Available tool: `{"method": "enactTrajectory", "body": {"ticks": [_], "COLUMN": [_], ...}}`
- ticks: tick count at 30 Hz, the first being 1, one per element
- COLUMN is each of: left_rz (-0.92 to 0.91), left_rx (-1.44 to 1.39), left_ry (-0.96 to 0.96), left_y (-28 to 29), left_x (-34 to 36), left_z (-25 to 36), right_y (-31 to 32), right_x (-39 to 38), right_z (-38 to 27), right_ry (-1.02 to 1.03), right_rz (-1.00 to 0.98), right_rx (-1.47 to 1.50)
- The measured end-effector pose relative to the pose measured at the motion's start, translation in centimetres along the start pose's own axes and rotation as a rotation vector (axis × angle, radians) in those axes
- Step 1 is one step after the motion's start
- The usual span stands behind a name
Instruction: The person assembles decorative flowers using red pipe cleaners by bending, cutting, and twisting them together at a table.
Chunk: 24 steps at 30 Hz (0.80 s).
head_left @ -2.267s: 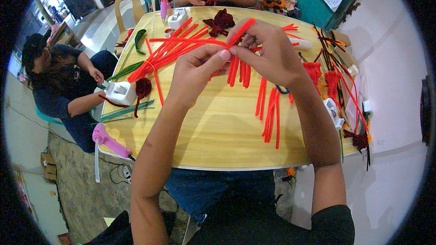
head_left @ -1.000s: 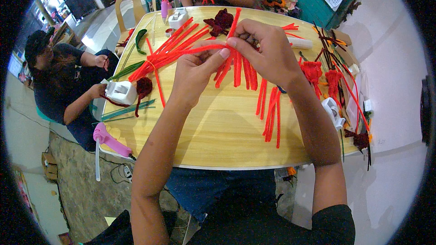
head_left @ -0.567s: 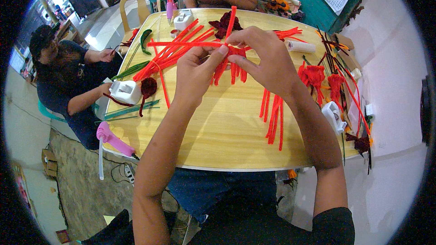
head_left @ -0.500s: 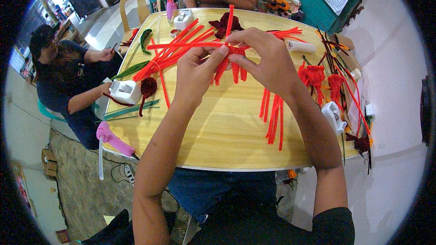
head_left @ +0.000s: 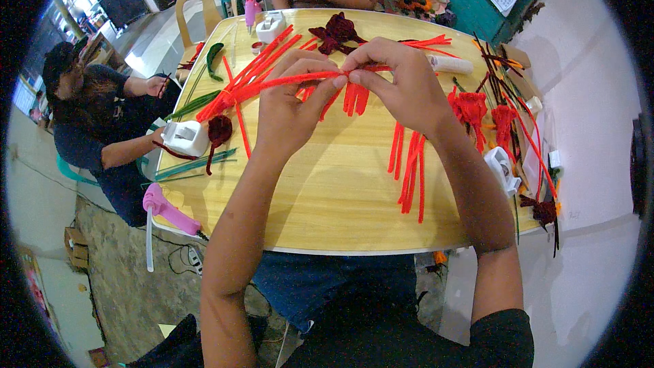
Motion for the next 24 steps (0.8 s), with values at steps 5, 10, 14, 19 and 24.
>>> {"method": "enactTrajectory", "body": {"ticks": [5, 10, 14, 19, 24], "left_rz": [-0.125, -0.044, -0.003, 0.046, 0.029], "left_rx": [-0.234, -0.336, -0.385, -0.510, -0.286], "left_ry": [0.480, 0.402, 0.358, 0.177, 0.088], "left_y": [-1.5, 0.1, 1.2, 1.7, 1.3], "left_x": [-1.2, -0.3, 0.7, 0.7, 0.6], "left_z": [-2.1, -1.9, -0.8, -0.4, 0.2], "right_y": [0.9, 3.7, 6.0, -3.1, -4.1], "right_x": [0.3, 0.2, -1.7, -2.5, -1.1], "right_z": [0.0, -2.1, 5.8, 9.8, 3.1], "right_ry": [0.095, 0.362, -0.026, -0.334, -0.182], "right_rz": [-0.040, 0.363, 0.585, -0.446, -0.263], "right_rx": [-0.067, -0.283, 0.007, 0.363, 0.831]}}
Point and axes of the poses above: each hand's wrist, its own x-axis towards the middle knuckle, its own y-axis out of the back of the hand, z = x × y, the point moved 9 cm from there along x, towards the middle knuckle, and after that the axes turned 5 degrees about z, right-handed, at the moved point
